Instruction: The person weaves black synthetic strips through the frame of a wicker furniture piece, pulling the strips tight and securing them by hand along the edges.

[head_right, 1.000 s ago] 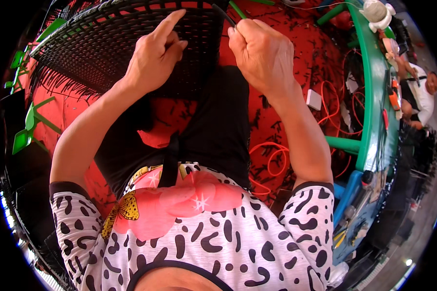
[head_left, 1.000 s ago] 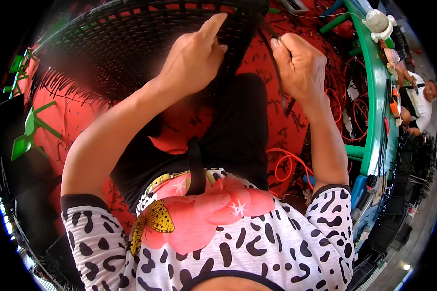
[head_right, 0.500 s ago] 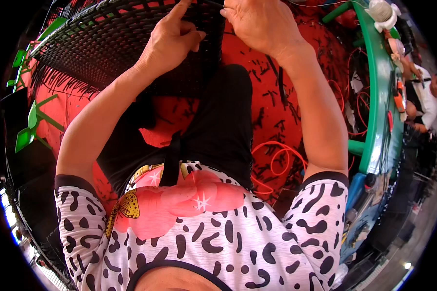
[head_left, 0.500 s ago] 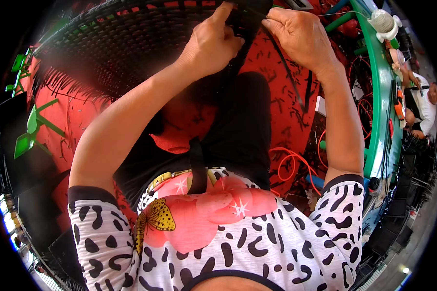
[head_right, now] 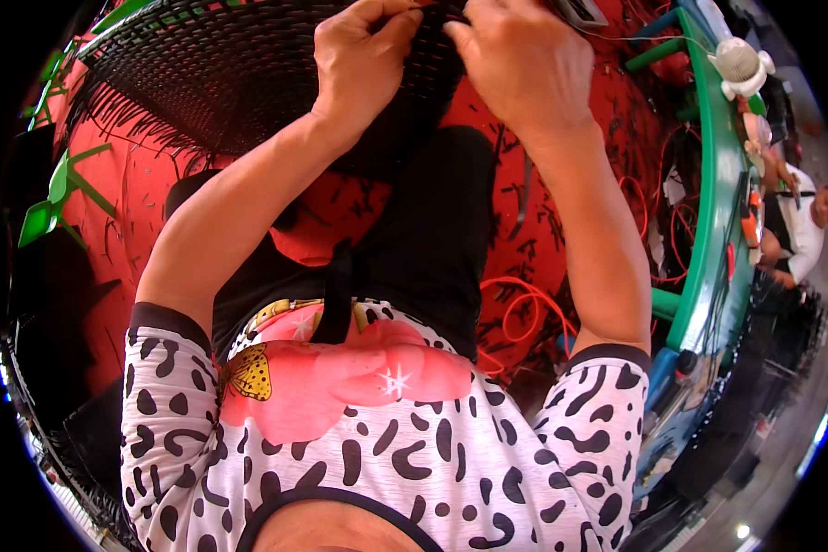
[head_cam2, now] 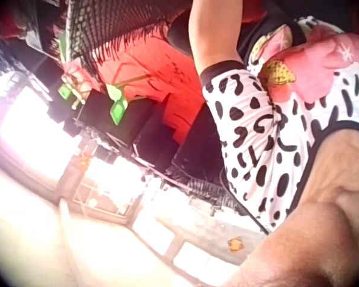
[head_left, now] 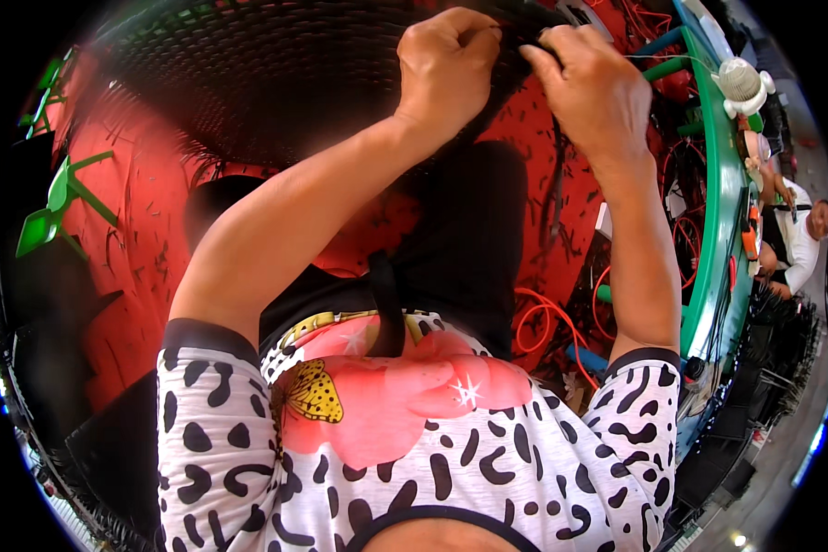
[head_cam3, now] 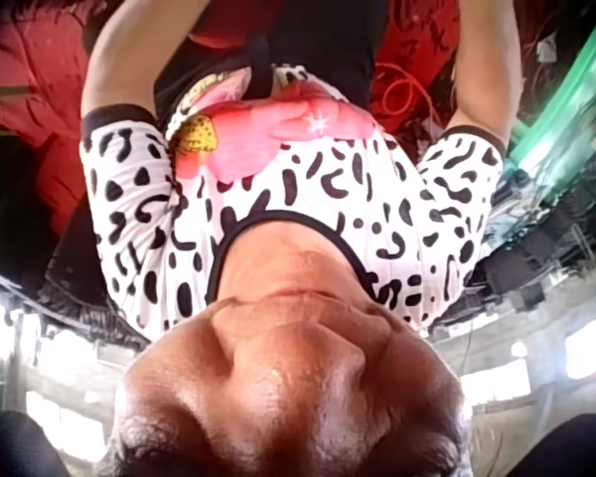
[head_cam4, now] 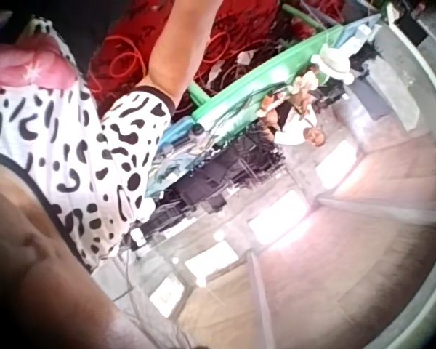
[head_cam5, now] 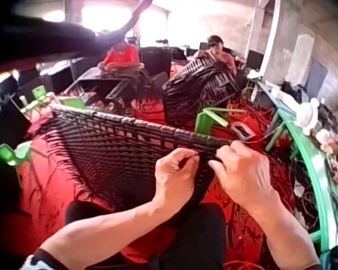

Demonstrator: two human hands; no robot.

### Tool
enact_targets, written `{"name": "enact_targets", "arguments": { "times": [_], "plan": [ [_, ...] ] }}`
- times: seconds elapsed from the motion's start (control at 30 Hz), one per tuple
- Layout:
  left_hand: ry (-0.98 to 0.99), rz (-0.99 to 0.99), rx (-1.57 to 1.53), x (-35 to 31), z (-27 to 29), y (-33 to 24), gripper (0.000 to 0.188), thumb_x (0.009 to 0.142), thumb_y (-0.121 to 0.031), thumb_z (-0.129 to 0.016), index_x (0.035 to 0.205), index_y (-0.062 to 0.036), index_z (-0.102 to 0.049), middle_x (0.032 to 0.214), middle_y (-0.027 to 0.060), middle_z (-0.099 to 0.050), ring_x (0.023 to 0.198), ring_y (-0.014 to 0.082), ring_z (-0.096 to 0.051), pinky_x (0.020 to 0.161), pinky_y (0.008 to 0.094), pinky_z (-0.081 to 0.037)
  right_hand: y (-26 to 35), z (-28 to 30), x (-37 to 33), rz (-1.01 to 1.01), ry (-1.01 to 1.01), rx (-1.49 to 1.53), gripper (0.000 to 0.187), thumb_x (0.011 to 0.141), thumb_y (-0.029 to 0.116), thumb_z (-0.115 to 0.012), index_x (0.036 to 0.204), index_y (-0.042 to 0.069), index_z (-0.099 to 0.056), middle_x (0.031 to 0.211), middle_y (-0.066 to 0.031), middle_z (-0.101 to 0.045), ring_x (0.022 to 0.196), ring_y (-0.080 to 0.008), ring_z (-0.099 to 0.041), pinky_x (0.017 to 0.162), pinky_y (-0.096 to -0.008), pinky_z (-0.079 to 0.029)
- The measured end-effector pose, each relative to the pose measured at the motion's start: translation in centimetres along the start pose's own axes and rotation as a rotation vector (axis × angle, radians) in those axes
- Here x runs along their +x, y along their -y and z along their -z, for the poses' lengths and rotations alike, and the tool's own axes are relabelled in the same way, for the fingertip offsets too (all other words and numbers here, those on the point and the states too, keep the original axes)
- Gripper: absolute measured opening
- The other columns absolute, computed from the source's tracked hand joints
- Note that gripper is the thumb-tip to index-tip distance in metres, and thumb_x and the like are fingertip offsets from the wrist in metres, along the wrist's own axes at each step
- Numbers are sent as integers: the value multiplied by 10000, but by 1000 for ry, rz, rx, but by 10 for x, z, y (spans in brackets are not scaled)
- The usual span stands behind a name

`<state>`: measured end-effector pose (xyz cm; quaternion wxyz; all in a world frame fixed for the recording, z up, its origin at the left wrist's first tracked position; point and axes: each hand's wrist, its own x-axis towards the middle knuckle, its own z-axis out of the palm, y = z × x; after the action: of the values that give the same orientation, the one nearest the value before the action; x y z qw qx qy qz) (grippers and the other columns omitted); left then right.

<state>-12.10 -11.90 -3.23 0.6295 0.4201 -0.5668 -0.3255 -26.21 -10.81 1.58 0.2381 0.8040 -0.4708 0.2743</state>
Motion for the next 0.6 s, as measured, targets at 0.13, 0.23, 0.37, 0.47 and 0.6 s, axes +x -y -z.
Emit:
{"name": "enact_targets", "arguments": {
  "times": [0.13, 0.23, 0.37, 0.47, 0.6],
  "plan": [
    [86, 74, -92, -24, 25, -6, 86, 815, -7, -602, 888, 6, -646, 567, -26, -526, 483, 25, -463, 434, 171, -359, 14, 9, 5, 138, 84, 212, 207, 802, 154, -638, 1007, 128, -641, 807, -52, -568, 690, -241, -587, 596, -328, -488],
    [99, 20, -79, -29, 31, -11, 78, 819, 4, -594, 878, 14, -643, 571, -27, -528, 465, 19, -441, 420, 169, -349, 5, -5, 1, 127, 97, 300, 233, 805, 153, -630, 1035, 112, -618, 829, -63, -573, 711, -255, -591, 607, -338, -485],
    [117, 44, -74, -15, 39, 0, 95, 834, 5, -582, 905, 14, -644, 574, -23, -531, 464, 16, -436, 419, 167, -351, 7, -3, 8, 190, 152, 326, 176, 815, 153, -621, 974, 78, -614, 824, -74, -580, 725, -283, -590, 606, -349, -480],
    [141, 42, -107, -8, 43, 3, 98, 842, -4, -576, 910, 15, -644, 580, -22, -531, 468, 16, -435, 422, 168, -353, 11, -7, 10, 205, 77, 476, 136, 825, 151, -610, 925, 59, -608, 807, -83, -579, 711, -292, -585, 595, -347, -475],
    [176, 94, -83, -3, 41, 5, 200, 786, -72, -600, 968, 7, -628, 613, 45, -598, 542, 93, -543, 522, 237, -435, 12, -9, 9, 94, 60, 307, 89, 830, 145, -599, 862, 62, -595, 784, -84, -577, 681, -290, -579, 578, -349, -469]
  ]
}}
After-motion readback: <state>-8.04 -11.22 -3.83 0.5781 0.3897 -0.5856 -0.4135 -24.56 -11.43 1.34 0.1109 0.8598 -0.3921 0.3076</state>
